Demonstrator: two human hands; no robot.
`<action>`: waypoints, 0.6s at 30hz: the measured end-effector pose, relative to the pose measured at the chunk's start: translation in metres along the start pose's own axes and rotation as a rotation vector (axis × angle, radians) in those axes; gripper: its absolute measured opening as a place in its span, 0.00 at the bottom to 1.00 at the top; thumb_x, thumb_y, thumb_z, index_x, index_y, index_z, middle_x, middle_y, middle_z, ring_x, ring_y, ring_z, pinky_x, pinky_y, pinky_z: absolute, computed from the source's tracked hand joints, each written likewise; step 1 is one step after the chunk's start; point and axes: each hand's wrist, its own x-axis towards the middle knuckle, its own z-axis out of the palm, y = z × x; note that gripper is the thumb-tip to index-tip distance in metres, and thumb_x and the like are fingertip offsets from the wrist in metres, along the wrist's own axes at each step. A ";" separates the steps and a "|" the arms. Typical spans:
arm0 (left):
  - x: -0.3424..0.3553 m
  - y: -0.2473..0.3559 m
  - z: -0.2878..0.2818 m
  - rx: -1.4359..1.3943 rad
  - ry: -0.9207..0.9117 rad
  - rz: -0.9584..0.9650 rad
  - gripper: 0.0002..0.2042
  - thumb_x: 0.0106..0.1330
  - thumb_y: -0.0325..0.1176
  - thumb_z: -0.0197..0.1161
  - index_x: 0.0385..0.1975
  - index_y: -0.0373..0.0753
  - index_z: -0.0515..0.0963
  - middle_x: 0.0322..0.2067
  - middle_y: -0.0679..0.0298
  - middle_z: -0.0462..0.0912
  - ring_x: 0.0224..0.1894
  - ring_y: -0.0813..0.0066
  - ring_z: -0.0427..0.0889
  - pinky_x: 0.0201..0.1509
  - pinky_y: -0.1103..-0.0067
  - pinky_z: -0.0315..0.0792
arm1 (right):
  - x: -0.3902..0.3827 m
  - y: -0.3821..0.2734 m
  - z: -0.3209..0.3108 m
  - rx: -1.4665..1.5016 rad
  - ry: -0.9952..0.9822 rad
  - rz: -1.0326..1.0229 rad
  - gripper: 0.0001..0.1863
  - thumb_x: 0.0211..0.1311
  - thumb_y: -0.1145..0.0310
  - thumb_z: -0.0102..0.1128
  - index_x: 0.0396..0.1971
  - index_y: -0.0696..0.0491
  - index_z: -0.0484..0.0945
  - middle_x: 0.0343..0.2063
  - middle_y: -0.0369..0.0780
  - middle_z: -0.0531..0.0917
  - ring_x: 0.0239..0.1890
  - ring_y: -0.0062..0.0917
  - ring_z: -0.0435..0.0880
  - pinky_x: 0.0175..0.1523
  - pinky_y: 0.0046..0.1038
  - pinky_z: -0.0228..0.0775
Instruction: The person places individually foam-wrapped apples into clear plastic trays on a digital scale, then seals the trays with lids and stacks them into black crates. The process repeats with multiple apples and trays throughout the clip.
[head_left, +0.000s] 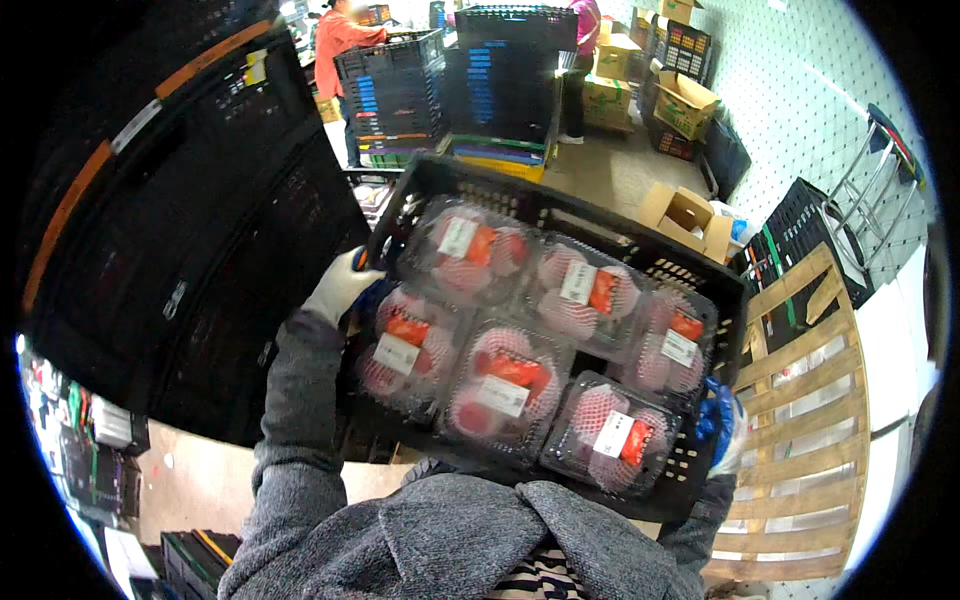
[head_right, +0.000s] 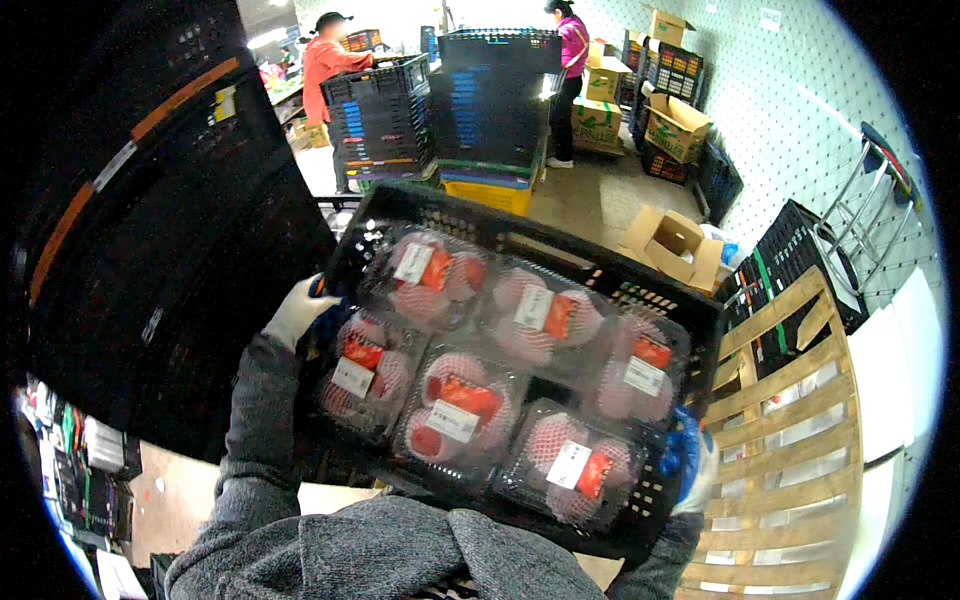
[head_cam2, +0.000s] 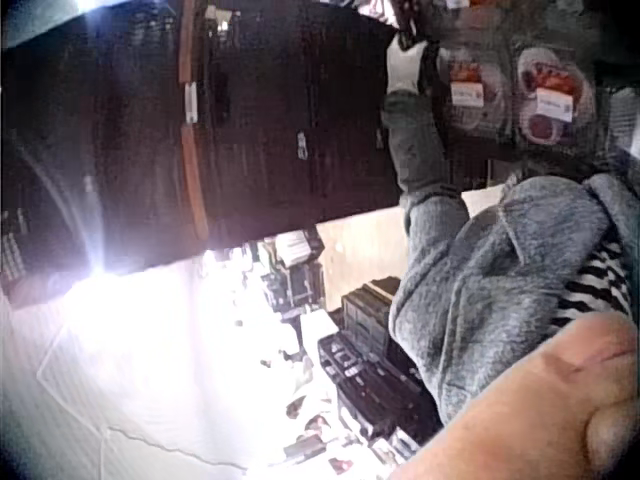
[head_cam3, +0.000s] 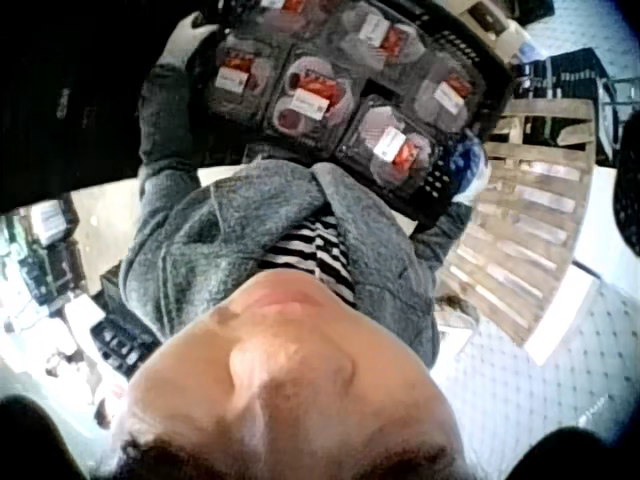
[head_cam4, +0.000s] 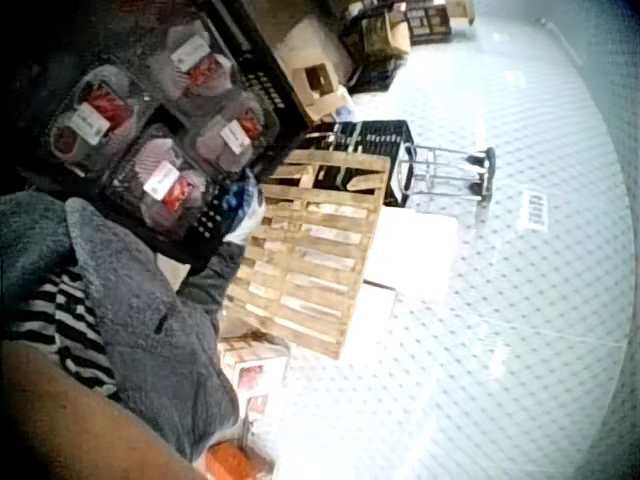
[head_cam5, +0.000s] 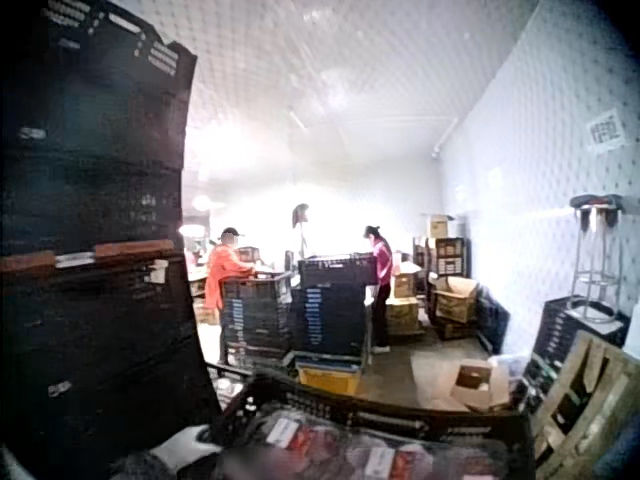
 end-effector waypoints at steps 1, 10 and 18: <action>0.035 -0.014 -0.011 0.018 -0.022 0.030 0.12 0.58 0.24 0.59 0.42 0.32 0.77 0.31 0.69 0.79 0.32 0.82 0.75 0.37 0.81 0.71 | 0.007 -0.004 0.004 -0.336 -0.036 -0.183 0.13 0.67 0.64 0.49 0.43 0.53 0.79 0.21 0.30 0.72 0.19 0.12 0.66 0.22 0.16 0.55; 0.278 0.005 -0.005 0.491 -0.364 0.150 0.18 0.53 0.33 0.66 0.44 0.35 0.77 0.34 0.60 0.83 0.36 0.73 0.79 0.44 0.77 0.72 | 0.062 -0.012 0.057 -0.947 0.256 -0.650 0.17 0.65 0.62 0.50 0.48 0.56 0.75 0.26 0.31 0.74 0.27 0.20 0.71 0.32 0.25 0.63; 0.373 -0.024 -0.014 0.654 -0.489 0.076 0.18 0.52 0.37 0.66 0.42 0.36 0.79 0.34 0.59 0.84 0.36 0.69 0.80 0.44 0.75 0.72 | 0.116 -0.004 0.097 -0.060 0.404 -0.051 0.19 0.64 0.64 0.51 0.51 0.58 0.73 0.23 0.29 0.72 0.22 0.14 0.68 0.26 0.18 0.60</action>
